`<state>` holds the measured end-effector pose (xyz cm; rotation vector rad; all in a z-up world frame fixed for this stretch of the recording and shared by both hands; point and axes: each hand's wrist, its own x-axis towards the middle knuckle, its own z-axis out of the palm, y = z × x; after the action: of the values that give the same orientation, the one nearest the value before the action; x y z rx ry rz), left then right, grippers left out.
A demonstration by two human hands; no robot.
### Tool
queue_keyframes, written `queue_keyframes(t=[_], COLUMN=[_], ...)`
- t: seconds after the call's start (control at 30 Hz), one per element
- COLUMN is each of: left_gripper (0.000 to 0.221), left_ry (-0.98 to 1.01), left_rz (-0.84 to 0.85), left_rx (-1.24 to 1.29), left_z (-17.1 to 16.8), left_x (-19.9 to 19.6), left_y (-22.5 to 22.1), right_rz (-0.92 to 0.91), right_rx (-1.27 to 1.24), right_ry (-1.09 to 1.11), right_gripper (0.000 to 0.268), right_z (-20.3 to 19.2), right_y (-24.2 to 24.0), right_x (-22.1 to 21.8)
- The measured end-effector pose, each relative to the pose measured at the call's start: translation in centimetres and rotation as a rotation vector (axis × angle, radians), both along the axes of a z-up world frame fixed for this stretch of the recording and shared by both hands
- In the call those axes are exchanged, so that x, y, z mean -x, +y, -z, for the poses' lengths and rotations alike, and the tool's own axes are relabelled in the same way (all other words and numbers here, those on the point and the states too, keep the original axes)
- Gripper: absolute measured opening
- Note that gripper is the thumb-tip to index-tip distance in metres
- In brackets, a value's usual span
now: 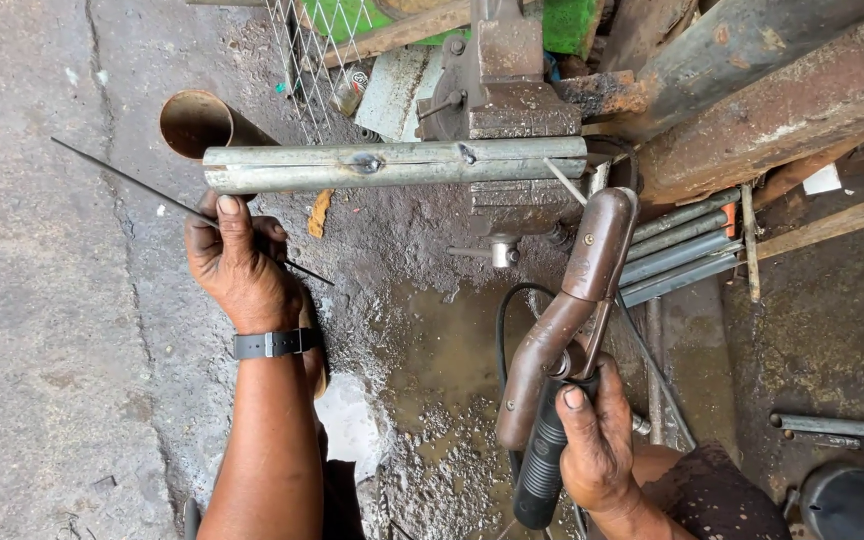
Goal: The person is welding a metal pipe held in a vise, performing spot welds along a seam.
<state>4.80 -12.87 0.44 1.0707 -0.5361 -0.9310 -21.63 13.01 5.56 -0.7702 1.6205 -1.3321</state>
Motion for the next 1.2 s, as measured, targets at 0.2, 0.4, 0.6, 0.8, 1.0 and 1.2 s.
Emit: queue_keyframes(t=[0.2, 0.4, 0.6, 0.8, 1.0, 1.2], left_gripper=[0.023, 0.022, 0.021, 0.019, 0.018, 0.021], left_ry=[-0.02, -0.008, -0.031, -0.033, -0.001, 0.021], left_rz=[0.015, 0.022, 0.034, 0.03, 0.025, 0.011], left_rx=[0.018, 0.039, 0.054, 0.051, 0.04, 0.036], left_z=[0.3, 0.4, 0.2, 0.0, -0.3, 0.2], left_x=[-0.2, -0.2, -0.2, -0.1, 0.1, -0.1], left_y=[-0.1, 0.0, 0.0, 0.1, 0.1, 0.0], right_rz=[-0.02, -0.023, -0.015, -0.022, -0.053, -0.069], right_rx=[0.057, 0.04, -0.024, -0.006, 0.011, 0.064], right_ry=[0.038, 0.014, 0.038, 0.038, -0.01, -0.125], right_gripper=[0.063, 0.057, 0.053, 0.054, 0.042, 0.038], right_z=[-0.6, -0.6, -0.4, -0.6, -0.8, -1.8], right_y=[-0.6, -0.8, -0.7, -0.9, -1.1, -2.0], right_x=[-0.3, -0.4, -0.3, -0.4, -0.6, -1.1])
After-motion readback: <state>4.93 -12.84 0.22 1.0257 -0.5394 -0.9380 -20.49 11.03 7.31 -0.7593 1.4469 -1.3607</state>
